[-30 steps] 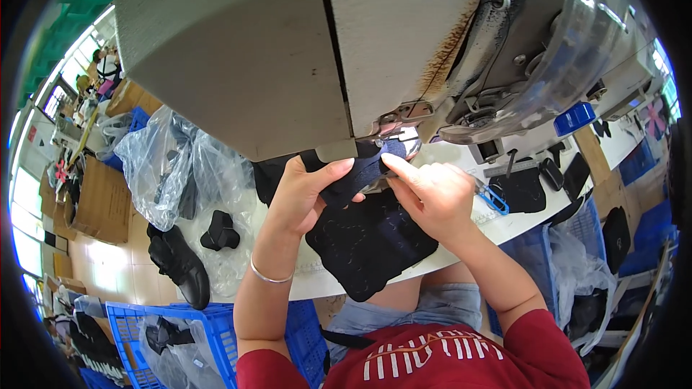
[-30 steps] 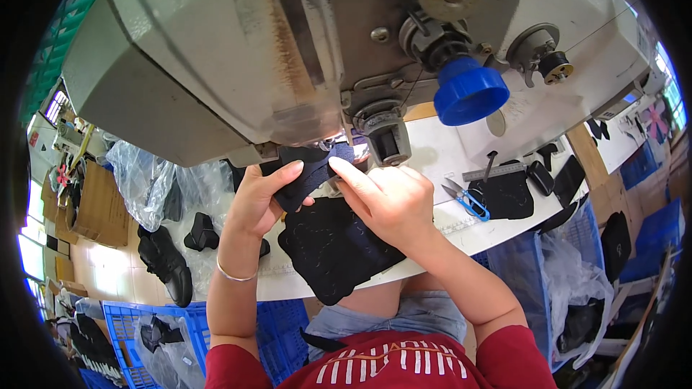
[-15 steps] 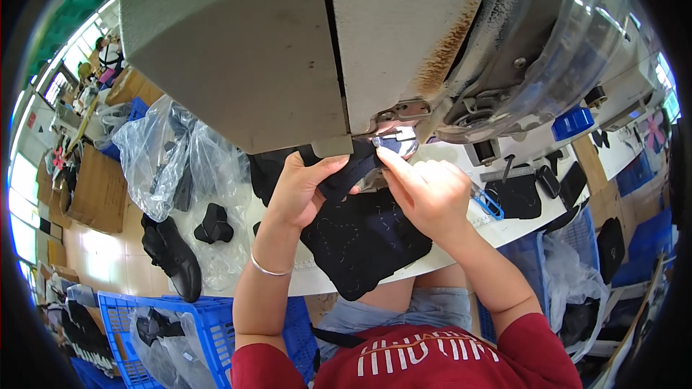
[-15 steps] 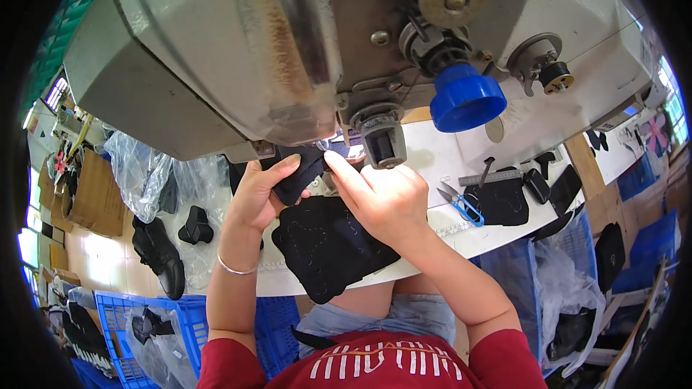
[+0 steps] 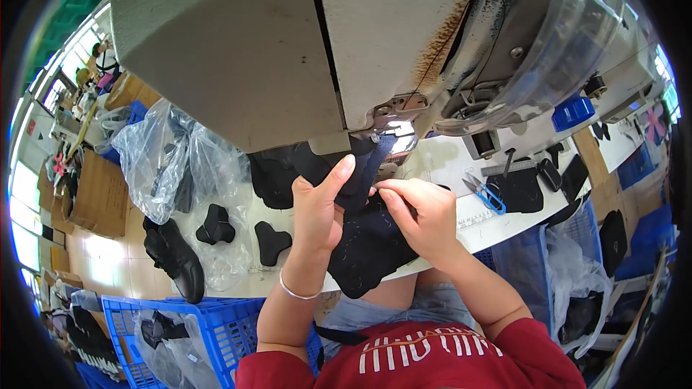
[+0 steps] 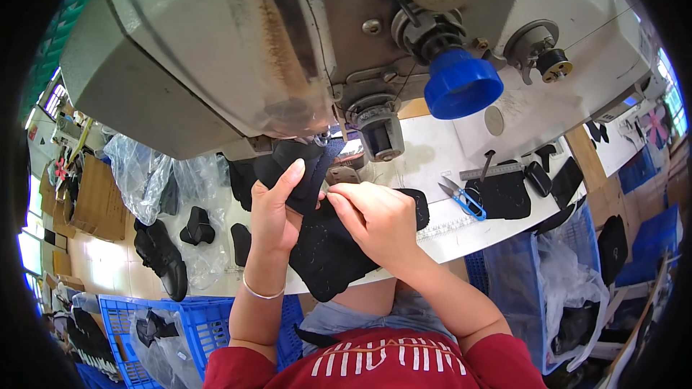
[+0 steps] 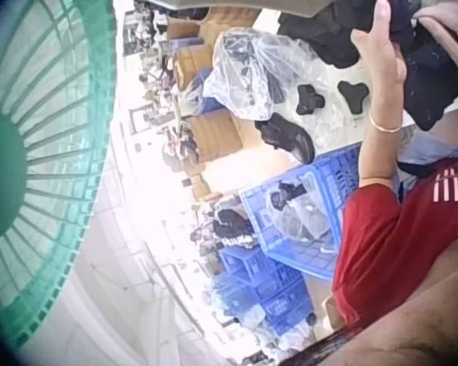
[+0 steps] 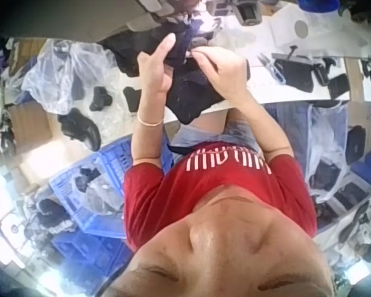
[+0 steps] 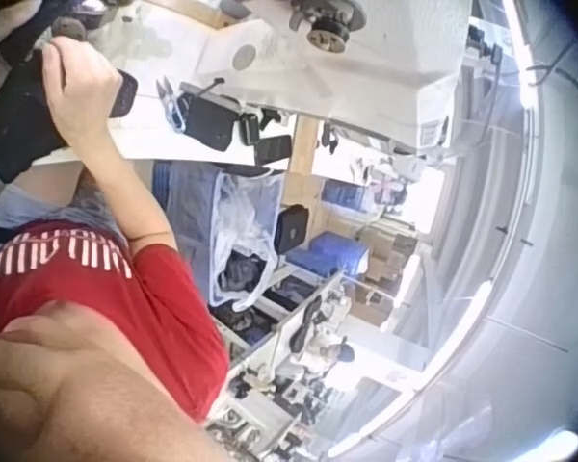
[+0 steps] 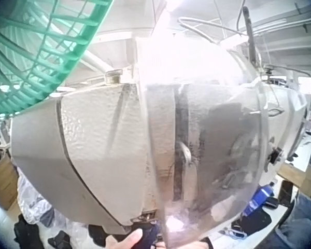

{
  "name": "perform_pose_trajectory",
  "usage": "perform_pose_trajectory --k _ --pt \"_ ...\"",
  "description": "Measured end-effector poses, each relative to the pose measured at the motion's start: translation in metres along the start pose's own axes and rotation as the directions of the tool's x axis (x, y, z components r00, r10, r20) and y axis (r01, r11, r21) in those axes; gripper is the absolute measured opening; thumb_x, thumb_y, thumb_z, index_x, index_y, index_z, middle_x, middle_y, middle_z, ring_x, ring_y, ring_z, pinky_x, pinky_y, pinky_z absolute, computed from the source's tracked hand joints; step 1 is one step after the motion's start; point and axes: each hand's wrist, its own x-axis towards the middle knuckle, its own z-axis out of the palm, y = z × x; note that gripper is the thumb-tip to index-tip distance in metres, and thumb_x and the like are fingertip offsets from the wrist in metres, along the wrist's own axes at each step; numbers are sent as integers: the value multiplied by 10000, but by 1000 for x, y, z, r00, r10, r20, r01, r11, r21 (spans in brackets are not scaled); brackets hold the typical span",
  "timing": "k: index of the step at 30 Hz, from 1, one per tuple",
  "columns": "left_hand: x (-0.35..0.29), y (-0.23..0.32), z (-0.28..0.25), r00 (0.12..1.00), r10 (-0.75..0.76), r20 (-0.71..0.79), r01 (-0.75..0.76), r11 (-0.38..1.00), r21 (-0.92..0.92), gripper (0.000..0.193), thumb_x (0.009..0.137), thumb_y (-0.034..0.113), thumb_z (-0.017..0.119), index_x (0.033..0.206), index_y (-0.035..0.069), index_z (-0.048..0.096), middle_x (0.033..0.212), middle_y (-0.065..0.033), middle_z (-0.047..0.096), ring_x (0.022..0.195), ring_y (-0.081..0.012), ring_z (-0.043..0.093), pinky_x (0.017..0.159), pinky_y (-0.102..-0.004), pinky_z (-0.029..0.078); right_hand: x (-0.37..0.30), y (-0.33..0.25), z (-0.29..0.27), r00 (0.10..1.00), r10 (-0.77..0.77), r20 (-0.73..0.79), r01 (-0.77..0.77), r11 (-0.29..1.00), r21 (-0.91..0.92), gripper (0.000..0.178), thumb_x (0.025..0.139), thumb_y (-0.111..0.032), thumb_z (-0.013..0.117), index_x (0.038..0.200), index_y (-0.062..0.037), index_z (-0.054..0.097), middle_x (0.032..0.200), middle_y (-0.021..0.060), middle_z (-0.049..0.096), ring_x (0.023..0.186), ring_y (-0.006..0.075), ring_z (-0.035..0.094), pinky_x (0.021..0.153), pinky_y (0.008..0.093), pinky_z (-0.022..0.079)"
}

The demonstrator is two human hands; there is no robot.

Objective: Stitching black fabric shoe components together using an industrial sewing machine and trimming the thread with scissors.

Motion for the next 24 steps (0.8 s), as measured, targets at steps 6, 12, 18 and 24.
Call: perform_pose_trajectory --k 6,12,18,24 --pt "-1 -7 0 996 88 -20 -88 996 -11 129 870 43 606 986 14 656 934 -65 680 815 -158 666 734 -285 553 8 -14 -1 975 196 104 -211 964 163 144 830 -143 664 789 -5 669 655 81 630 544 173 603 506 276 444" --pt "-10 -19 13 990 125 -72 -128 991 -39 218 868 44 606 1085 28 599 1011 -54 645 880 -148 642 775 -291 539 -4 -12 3 909 368 194 -414 849 329 152 840 -132 666 819 18 672 646 62 629 537 117 599 498 233 438" --pt "-18 -37 21 977 151 -149 -168 979 -113 246 880 53 596 1125 48 566 1023 -45 626 903 -149 629 782 -290 535 -2 -10 -5 870 438 226 -492 740 458 155 860 -110 640 823 39 664 633 46 624 563 71 596 516 212 450" --pt "-26 -44 50 926 290 -241 -325 938 -120 279 872 6 596 1146 22 541 1056 -51 612 928 -139 608 828 -285 514 10 -1 -27 809 459 368 -586 680 441 152 870 -101 621 785 23 647 669 11 603 555 76 582 515 199 470"
